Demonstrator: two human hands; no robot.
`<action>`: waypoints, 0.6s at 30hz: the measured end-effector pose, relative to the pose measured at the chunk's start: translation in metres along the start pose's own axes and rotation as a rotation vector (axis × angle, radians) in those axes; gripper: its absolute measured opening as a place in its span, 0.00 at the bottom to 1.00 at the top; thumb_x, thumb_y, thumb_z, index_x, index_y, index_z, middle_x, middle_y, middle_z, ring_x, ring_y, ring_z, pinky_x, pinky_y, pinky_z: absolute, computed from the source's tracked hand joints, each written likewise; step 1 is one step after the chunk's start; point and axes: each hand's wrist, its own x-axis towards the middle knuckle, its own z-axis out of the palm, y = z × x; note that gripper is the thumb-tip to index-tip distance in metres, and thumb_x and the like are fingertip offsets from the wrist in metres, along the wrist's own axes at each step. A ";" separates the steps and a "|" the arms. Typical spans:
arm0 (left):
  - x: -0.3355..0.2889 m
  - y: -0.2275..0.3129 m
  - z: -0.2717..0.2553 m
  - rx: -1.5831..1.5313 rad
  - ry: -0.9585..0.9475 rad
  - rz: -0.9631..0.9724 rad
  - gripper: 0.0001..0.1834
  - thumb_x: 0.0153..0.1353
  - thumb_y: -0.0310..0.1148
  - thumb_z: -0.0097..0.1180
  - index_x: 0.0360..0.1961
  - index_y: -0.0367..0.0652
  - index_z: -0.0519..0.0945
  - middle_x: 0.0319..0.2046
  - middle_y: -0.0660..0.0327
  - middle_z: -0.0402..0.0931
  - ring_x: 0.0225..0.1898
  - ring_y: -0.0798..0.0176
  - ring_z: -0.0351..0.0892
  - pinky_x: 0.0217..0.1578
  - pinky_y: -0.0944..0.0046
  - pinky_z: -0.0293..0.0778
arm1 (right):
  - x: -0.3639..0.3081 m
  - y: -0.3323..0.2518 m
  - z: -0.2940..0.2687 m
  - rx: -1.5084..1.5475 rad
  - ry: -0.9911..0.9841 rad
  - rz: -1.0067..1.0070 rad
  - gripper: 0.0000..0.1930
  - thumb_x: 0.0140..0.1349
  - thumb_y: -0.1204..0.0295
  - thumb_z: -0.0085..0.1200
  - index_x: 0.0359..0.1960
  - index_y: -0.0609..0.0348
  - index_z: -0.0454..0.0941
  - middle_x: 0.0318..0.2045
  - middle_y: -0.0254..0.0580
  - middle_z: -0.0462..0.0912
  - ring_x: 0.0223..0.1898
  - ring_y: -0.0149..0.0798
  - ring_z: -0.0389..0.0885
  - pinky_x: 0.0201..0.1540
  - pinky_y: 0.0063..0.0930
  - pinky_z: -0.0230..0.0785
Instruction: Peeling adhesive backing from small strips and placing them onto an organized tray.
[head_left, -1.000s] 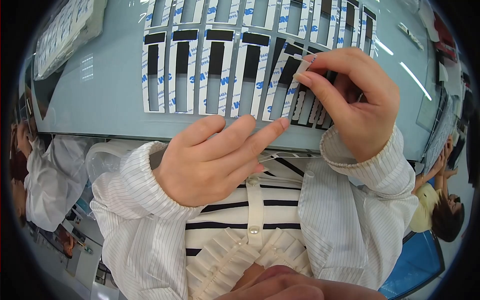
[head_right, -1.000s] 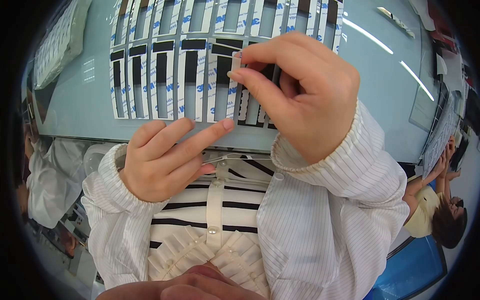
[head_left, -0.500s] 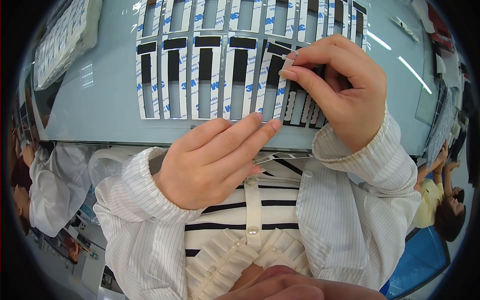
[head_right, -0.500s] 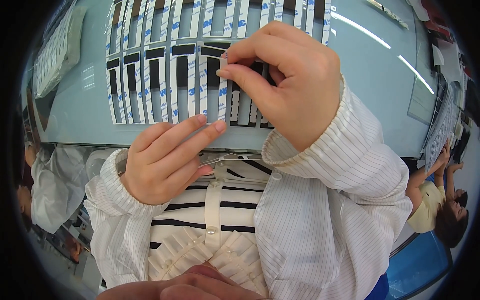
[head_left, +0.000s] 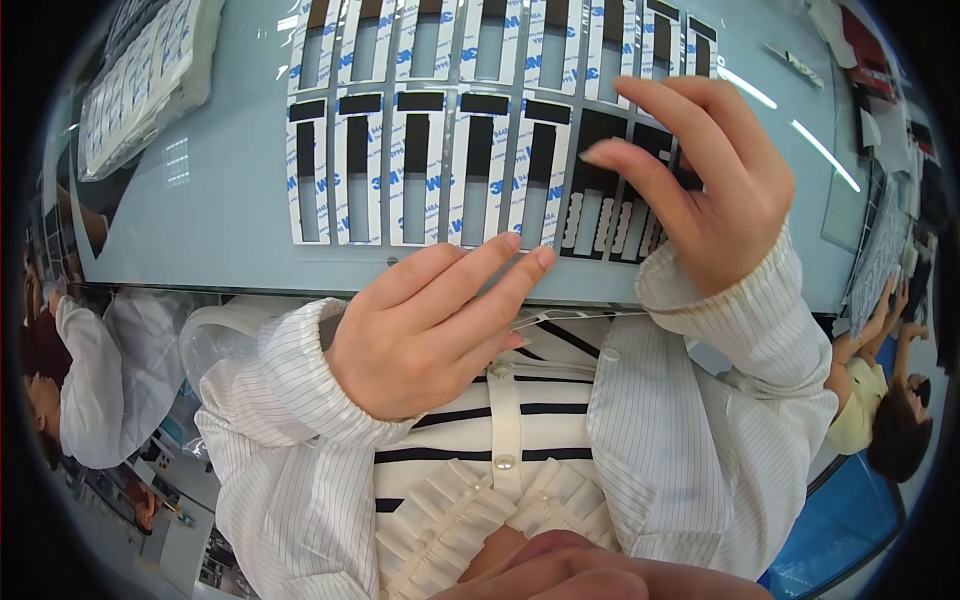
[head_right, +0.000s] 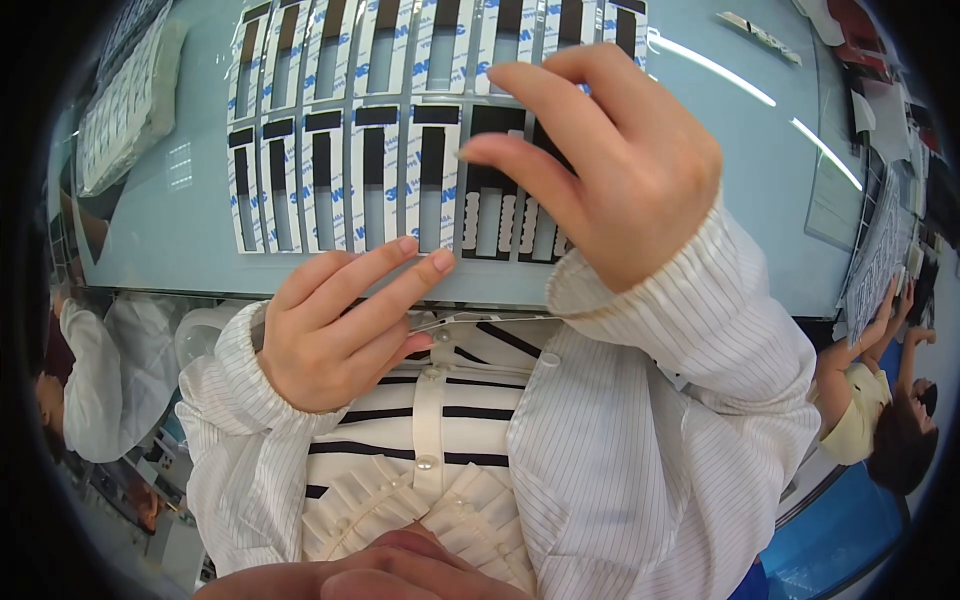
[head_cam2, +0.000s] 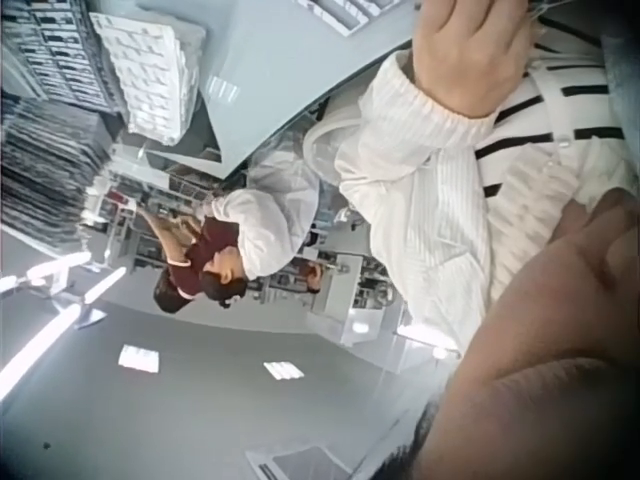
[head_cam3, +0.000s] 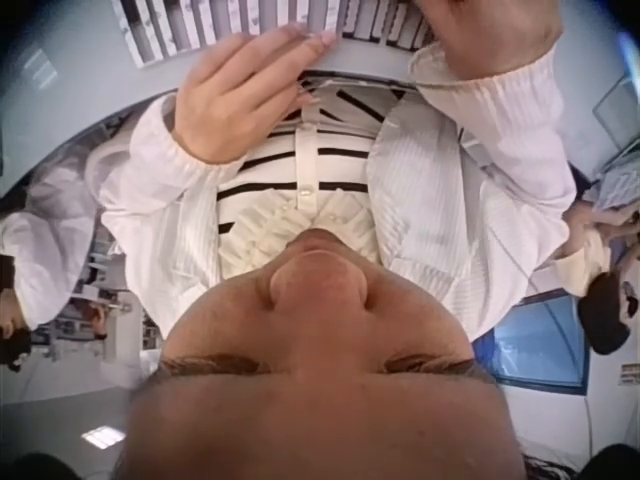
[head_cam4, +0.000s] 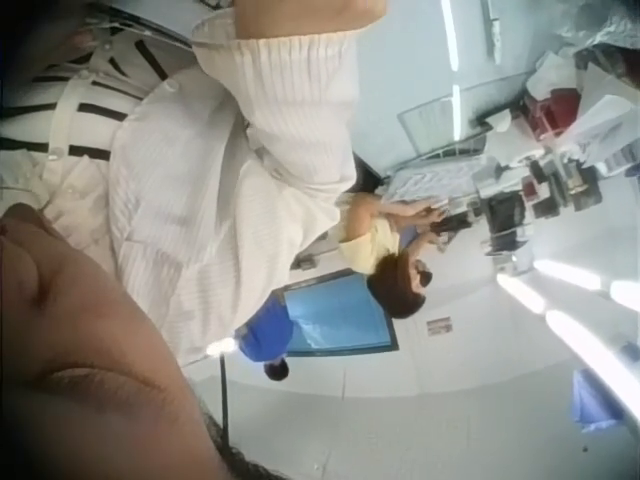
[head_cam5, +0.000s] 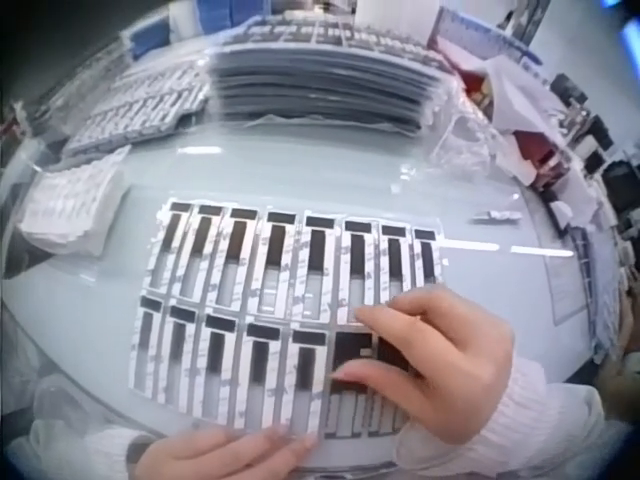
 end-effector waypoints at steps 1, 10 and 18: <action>0.000 0.001 0.001 -0.007 0.021 -0.024 0.11 0.57 0.38 0.62 0.27 0.41 0.79 0.55 0.60 0.81 0.57 0.57 0.78 0.46 0.61 0.71 | -0.001 0.001 -0.006 0.000 0.002 -0.006 0.23 0.50 0.65 0.73 0.48 0.60 0.84 0.38 0.39 0.83 0.30 0.34 0.79 0.31 0.25 0.72; -0.002 0.002 0.000 0.005 0.006 -0.048 0.11 0.51 0.37 0.66 0.31 0.41 0.82 0.57 0.62 0.80 0.59 0.58 0.77 0.49 0.59 0.71 | -0.008 0.005 0.012 -0.095 -0.338 -0.340 0.42 0.57 0.25 0.29 0.58 0.32 0.82 0.71 0.52 0.63 0.73 0.56 0.55 0.74 0.48 0.42; 0.001 -0.002 -0.005 0.005 -0.027 0.008 0.14 0.50 0.37 0.67 0.35 0.39 0.82 0.57 0.60 0.79 0.57 0.58 0.78 0.51 0.59 0.72 | 0.047 0.070 0.093 -0.166 0.625 -0.890 0.41 0.58 0.24 0.35 0.70 0.24 0.67 0.75 0.59 0.51 0.77 0.61 0.44 0.74 0.62 0.31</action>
